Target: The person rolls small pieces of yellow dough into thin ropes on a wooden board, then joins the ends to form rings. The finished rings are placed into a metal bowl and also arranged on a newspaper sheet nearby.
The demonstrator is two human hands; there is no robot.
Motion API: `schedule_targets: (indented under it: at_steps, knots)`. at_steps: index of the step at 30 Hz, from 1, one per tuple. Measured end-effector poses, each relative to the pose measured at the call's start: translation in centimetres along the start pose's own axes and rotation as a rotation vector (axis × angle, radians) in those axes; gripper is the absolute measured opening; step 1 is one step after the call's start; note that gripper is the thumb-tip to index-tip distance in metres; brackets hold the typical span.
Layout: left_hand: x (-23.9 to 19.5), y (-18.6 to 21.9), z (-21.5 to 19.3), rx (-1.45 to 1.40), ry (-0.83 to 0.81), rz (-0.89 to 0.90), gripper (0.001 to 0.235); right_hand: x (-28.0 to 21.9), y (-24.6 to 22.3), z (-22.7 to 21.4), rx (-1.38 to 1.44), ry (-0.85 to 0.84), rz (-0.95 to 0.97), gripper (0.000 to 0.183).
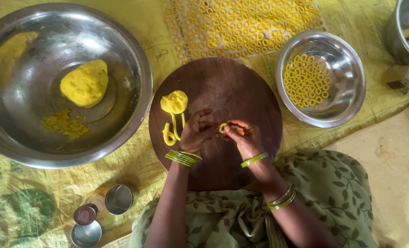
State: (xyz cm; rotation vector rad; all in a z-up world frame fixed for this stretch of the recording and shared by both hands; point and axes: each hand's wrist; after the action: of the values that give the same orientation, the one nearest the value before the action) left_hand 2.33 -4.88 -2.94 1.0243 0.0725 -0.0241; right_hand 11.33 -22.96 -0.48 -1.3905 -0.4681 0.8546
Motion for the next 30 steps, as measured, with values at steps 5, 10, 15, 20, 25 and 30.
schedule_targets:
  at_steps: [5, 10, 15, 20, 25, 30]
  knots:
    - [-0.1, -0.2, -0.1, 0.209, 0.238, 0.015, 0.044, 7.6, -1.3, -5.1, -0.972, 0.059, -0.175, 0.017]
    - [-1.6, 3.1, -3.0, 0.054, 0.530, 0.246, 0.027, 12.8, -3.2, -7.5, -1.234, 0.262, -0.192, 0.019]
    - [-3.6, 5.3, -5.1, 0.026, 0.703, 0.264, 0.017, 9.2, -0.8, -5.7, -1.414, 0.161, -0.116, 0.066]
    - [-3.3, 6.3, -5.3, 0.366, 0.780, 0.286, 0.021, 2.6, 1.5, -3.9, -1.581, 0.160, 0.097, 0.079]
    - [-2.0, 5.8, -3.3, 1.383, 0.709, 0.171, 0.045, -0.2, 2.1, -2.6, -1.560, 0.081, 0.156, 0.082]
    - [-1.1, 4.7, -3.6, 1.498, 0.611, -0.040, 0.065, -0.2, 1.8, -2.4, -1.560, 0.092, 0.167, 0.082]
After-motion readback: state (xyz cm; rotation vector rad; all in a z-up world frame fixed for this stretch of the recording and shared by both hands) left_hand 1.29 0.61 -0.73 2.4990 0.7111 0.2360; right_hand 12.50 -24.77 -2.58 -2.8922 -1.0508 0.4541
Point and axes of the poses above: each hand's wrist, its own x-axis towards the middle knuckle, its own z-axis out of the palm, y = z × x, and after that the axes turned 15 degrees about -y, right-handed
